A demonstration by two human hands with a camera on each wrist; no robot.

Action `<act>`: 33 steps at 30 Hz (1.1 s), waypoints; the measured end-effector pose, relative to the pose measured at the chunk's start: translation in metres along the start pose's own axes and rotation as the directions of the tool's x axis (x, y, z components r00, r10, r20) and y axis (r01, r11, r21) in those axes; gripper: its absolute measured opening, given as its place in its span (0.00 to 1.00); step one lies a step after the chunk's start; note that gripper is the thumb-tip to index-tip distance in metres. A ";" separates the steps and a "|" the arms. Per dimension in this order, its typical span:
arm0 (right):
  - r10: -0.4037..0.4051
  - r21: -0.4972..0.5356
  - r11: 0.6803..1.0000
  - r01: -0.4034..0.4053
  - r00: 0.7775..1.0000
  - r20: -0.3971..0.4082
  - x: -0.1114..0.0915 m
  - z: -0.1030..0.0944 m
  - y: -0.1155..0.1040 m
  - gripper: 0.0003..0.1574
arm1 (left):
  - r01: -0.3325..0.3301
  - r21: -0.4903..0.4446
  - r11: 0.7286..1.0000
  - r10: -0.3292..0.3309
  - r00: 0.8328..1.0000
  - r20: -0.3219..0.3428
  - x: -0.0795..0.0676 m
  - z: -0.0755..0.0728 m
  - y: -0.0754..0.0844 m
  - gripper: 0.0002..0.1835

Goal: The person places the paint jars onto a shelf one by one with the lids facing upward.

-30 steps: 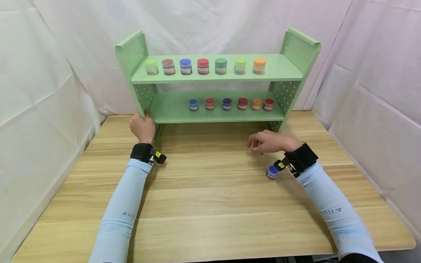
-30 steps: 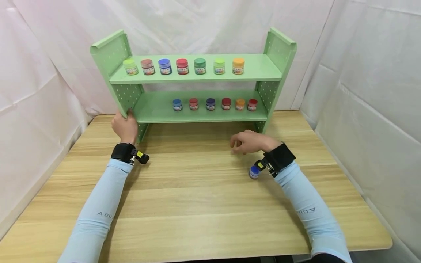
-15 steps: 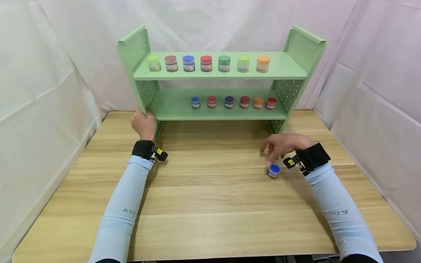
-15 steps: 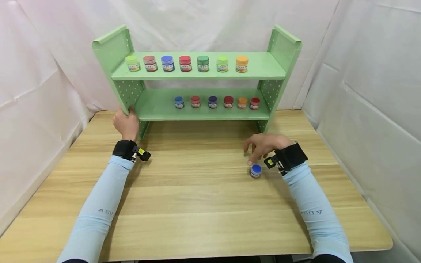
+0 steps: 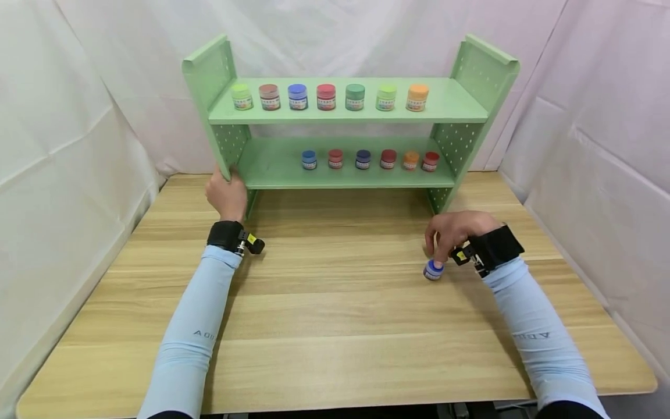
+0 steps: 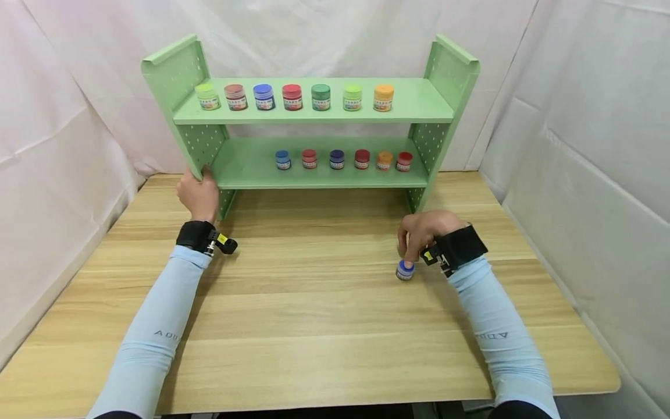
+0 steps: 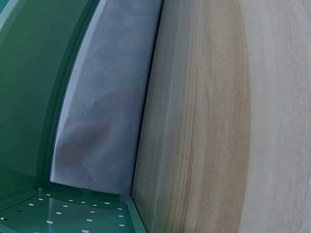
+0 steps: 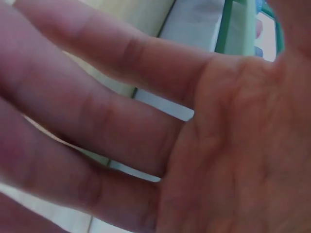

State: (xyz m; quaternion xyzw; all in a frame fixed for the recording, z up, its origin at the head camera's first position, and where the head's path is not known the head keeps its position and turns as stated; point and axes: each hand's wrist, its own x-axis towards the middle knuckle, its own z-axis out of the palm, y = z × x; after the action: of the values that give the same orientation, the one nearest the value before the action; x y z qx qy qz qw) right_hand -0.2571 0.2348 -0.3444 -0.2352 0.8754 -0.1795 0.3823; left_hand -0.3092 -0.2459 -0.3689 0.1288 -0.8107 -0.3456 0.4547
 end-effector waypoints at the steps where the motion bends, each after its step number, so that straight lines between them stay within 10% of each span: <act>1: 0.006 0.012 1.000 -0.006 1.000 0.009 0.001 0.001 0.000 0.20 | -0.003 0.002 1.000 0.003 1.000 -0.001 0.000 0.000 0.000 0.15; 18: -0.136 0.028 0.990 0.135 0.989 0.048 0.015 0.004 0.007 0.09 | 0.011 -0.006 1.000 -0.011 1.000 0.008 -0.001 -0.002 0.000 0.15; 33: -0.256 -0.033 0.967 0.254 0.953 -0.164 0.020 -0.001 0.011 0.10 | 0.007 -0.021 1.000 -0.007 1.000 0.006 -0.001 -0.002 0.001 0.16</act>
State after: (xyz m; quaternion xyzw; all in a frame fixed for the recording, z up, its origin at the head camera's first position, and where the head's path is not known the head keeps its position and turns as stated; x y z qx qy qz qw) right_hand -0.2726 0.2329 -0.3609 -0.3325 0.8676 -0.2413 0.2802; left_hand -0.3070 -0.2453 -0.3678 0.1260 -0.8080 -0.3560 0.4524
